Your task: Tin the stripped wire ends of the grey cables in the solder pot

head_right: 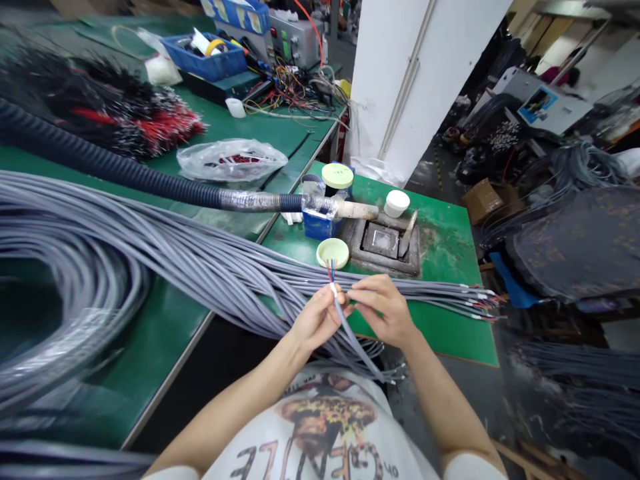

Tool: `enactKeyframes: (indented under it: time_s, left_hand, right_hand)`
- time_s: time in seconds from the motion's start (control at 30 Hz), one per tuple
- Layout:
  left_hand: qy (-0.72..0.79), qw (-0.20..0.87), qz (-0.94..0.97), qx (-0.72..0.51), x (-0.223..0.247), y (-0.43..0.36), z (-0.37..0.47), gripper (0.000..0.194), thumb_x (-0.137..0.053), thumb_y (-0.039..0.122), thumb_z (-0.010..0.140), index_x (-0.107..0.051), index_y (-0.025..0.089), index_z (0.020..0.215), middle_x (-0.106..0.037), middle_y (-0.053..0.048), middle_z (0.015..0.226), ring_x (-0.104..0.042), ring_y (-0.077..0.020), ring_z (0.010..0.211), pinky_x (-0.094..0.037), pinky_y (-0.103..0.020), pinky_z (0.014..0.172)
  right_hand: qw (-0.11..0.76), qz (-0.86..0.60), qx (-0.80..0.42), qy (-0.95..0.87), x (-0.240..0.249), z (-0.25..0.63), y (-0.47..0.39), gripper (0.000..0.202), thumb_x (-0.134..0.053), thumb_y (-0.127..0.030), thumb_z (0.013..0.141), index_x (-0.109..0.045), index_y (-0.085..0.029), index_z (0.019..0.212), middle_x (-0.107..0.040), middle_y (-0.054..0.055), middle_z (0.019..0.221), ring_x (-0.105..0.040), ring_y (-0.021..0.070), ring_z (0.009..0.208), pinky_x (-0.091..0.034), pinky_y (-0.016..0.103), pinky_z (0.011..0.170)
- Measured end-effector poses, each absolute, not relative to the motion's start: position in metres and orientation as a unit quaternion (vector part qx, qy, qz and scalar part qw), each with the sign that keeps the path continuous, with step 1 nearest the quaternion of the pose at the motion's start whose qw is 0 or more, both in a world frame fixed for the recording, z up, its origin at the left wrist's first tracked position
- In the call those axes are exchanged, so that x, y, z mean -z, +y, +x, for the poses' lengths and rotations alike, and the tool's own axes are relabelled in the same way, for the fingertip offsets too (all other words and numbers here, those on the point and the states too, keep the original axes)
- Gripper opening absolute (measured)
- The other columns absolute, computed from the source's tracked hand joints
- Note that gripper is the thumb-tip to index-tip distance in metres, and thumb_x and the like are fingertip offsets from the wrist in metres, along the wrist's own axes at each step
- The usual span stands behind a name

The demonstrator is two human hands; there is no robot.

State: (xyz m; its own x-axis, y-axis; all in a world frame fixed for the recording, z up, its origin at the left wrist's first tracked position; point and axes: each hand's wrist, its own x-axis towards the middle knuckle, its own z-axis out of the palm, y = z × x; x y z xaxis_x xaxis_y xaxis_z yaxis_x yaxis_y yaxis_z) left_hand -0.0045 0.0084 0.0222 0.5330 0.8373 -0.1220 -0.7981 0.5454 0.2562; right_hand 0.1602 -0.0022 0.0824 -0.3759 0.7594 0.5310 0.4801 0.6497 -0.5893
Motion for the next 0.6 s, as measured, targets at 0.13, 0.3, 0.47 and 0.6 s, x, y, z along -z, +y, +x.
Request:
enactKeyframes:
  time_s: [0.13, 0.3, 0.47, 0.6]
  left_hand:
    - [0.12, 0.867, 0.096, -0.474, -0.03, 0.012, -0.005, 0.024, -0.078, 0.029, 0.071, -0.063, 0.013, 0.081, -0.063, 0.002, 0.069, -0.056, -0.0053, 0.057, -0.046, -0.017, 0.058]
    - [0.228, 0.799, 0.239, -0.502, -0.039, 0.015, -0.015, 0.029, -0.072, 0.035, 0.076, -0.068, 0.014, 0.096, -0.071, -0.004, 0.077, -0.062, -0.0103, 0.065, -0.05, -0.023, 0.066]
    - [0.394, 0.459, 0.472, -0.641, -0.03, 0.024, -0.041, 0.014, -0.066, 0.027, 0.081, -0.071, 0.017, 0.091, -0.072, -0.004, 0.074, -0.064, -0.0157, 0.073, -0.049, -0.03, 0.076]
    - [0.408, 0.282, 0.549, -0.673, -0.016, 0.033, -0.053, 0.012, -0.064, 0.018, 0.081, -0.071, 0.019, 0.09, -0.07, -0.003, 0.071, -0.06, -0.0152, 0.068, -0.047, -0.03, 0.07]
  right_hand:
    - [0.352, -0.325, -0.118, -0.87, -0.08, 0.153, -0.004, 0.051, -0.063, -0.01, 0.081, -0.058, -0.033, 0.127, -0.06, 0.005, 0.131, -0.05, 0.0256, 0.123, -0.046, 0.048, 0.099]
    - [0.457, -0.363, -0.149, -0.798, -0.082, 0.146, 0.014, 0.031, -0.058, -0.024, 0.088, -0.065, -0.031, 0.118, -0.069, 0.004, 0.115, -0.057, 0.0252, 0.116, -0.05, 0.046, 0.096]
    - [0.558, -0.498, -0.256, -0.613, -0.079, 0.15, 0.062, 0.022, -0.054, -0.037, 0.09, -0.07, -0.025, 0.099, -0.073, 0.004, 0.098, -0.068, 0.0223, 0.095, -0.054, 0.041, 0.088]
    - [0.574, -0.516, -0.339, -0.538, -0.064, 0.15, 0.097, 0.024, -0.059, -0.042, 0.086, -0.069, -0.021, 0.091, -0.073, 0.004, 0.088, -0.069, 0.0193, 0.081, -0.057, 0.036, 0.077]
